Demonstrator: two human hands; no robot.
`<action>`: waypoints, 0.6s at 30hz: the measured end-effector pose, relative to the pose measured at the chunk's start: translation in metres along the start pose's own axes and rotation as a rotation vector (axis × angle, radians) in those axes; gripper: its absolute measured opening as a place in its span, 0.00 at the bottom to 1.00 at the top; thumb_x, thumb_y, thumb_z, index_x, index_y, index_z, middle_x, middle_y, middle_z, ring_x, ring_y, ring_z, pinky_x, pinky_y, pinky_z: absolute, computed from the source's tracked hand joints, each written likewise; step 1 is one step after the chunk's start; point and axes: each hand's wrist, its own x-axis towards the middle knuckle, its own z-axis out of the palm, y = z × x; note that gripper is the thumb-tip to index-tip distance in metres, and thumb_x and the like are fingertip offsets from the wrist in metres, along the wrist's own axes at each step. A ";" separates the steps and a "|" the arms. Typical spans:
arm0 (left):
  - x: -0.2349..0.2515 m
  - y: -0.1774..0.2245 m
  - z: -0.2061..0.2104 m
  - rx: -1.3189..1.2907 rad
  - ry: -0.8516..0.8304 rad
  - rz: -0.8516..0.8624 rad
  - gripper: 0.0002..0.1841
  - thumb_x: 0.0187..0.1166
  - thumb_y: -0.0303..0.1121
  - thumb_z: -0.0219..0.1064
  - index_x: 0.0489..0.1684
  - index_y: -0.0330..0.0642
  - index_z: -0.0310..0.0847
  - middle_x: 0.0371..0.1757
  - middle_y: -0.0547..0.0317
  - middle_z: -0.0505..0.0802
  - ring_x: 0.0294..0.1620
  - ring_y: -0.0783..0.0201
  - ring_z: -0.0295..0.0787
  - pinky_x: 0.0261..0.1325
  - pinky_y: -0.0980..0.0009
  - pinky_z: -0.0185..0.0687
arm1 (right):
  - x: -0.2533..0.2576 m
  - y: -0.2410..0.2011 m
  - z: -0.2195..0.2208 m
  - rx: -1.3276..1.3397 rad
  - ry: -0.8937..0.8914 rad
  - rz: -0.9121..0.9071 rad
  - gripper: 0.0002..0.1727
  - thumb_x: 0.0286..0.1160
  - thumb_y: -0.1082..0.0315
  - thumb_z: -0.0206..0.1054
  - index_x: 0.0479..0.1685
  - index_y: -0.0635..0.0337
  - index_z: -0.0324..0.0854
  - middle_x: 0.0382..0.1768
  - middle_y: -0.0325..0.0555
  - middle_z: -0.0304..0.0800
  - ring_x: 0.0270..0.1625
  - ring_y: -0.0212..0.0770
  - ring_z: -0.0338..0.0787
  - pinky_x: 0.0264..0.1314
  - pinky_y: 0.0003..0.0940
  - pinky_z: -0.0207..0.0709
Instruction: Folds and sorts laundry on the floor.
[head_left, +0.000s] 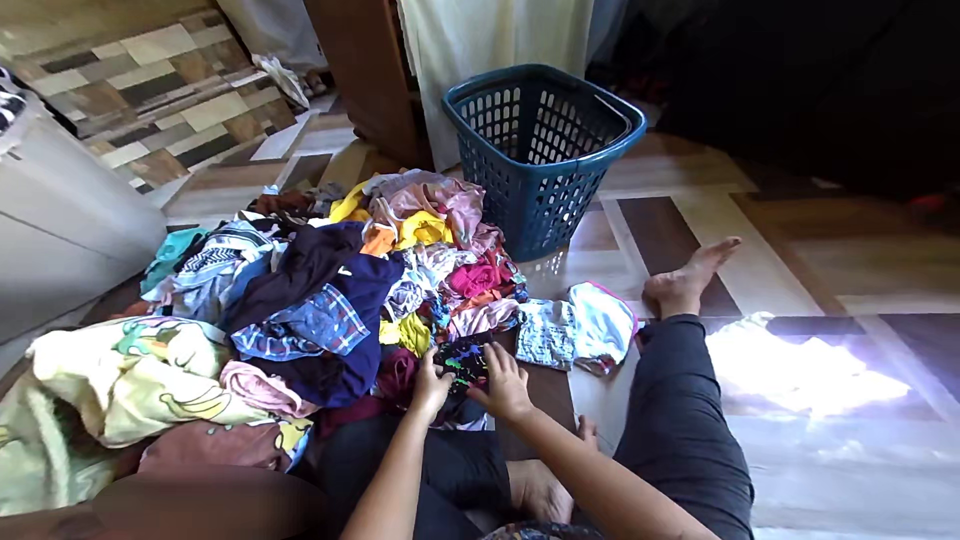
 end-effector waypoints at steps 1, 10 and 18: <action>-0.001 0.006 0.000 -0.024 0.003 0.003 0.39 0.78 0.21 0.67 0.91 0.35 0.50 0.64 0.28 0.83 0.61 0.44 0.85 0.66 0.53 0.80 | 0.000 -0.004 0.001 -0.051 -0.038 -0.061 0.54 0.68 0.55 0.79 0.94 0.60 0.51 0.93 0.62 0.49 0.94 0.66 0.48 0.85 0.75 0.47; -0.016 0.064 0.016 -0.369 0.031 0.357 0.27 0.83 0.24 0.59 0.80 0.23 0.62 0.65 0.36 0.85 0.63 0.58 0.85 0.65 0.64 0.81 | 0.029 -0.013 -0.044 0.091 -0.054 0.042 0.30 0.88 0.63 0.55 0.89 0.58 0.63 0.88 0.57 0.65 0.92 0.61 0.57 0.86 0.72 0.49; -0.032 0.034 0.052 -0.378 -0.009 0.166 0.31 0.87 0.33 0.60 0.87 0.30 0.58 0.82 0.33 0.74 0.80 0.49 0.73 0.80 0.55 0.71 | -0.012 0.005 -0.076 1.203 0.025 0.494 0.34 0.94 0.44 0.45 0.73 0.69 0.72 0.57 0.60 0.87 0.57 0.50 0.90 0.61 0.52 0.84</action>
